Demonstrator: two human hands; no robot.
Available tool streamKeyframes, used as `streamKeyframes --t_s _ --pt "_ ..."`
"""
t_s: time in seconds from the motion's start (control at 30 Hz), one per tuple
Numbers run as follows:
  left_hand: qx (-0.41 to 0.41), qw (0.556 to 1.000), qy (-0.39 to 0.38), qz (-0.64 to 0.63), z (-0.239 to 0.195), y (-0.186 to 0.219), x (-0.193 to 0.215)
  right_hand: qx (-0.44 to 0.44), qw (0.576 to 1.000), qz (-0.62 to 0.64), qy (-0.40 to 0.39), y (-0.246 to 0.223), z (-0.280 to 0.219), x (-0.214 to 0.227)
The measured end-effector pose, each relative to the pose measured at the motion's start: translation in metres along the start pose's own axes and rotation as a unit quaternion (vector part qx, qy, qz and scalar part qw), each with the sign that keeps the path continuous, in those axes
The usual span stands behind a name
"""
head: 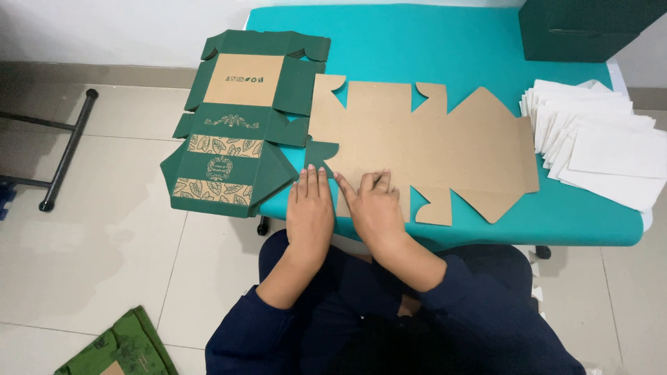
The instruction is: The person assembles a green cardboard box by folding the flaps and tucking the tabs into place. They then place a white paper insert inside the box and close the lid.
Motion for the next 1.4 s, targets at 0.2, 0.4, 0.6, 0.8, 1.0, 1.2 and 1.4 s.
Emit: streamKeyframes --t_s 0.2,0.4,0.6,0.8,1.0,1.2,1.4 --pt "-0.03 0.997 -0.033 -0.065 -0.003 -0.003 0.0 0.006 0.999 -0.016 -0.048 -0.004 0.003 -0.021" --pt "-0.043 0.993 -0.06 -0.097 -0.002 -0.004 -0.004 0.045 0.999 -0.007 0.0 -0.001 -0.006 -0.018" --pt "-0.071 0.99 -0.07 -0.101 -0.001 -0.004 0.002 -0.003 0.993 0.117 -0.03 0.026 -0.019 0.009" --pt "-0.086 0.988 -0.084 -0.098 0.001 -0.002 -0.015 0.015 0.967 0.206 -0.146 0.034 -0.022 0.012" --pt "-0.045 0.994 -0.073 -0.07 0.005 -0.005 -0.015 0.005 0.927 0.303 -0.221 0.052 -0.009 0.042" --pt "-0.046 0.992 -0.09 -0.075 0.004 -0.009 -0.009 -0.047 0.961 0.265 -0.062 0.09 0.014 0.016" --pt "-0.089 0.989 -0.09 -0.072 0.002 0.0 -0.002 -0.056 0.985 0.161 0.029 0.094 0.021 -0.032"
Point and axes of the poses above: each hand's wrist, its own z-axis towards the middle knuckle, its own x-axis out of the back of the hand, y = z × x, the point moved 10 cm from there along z, towards the middle knuckle, and after that the axes turned 8 degrees about z, right-handed, at the moved point
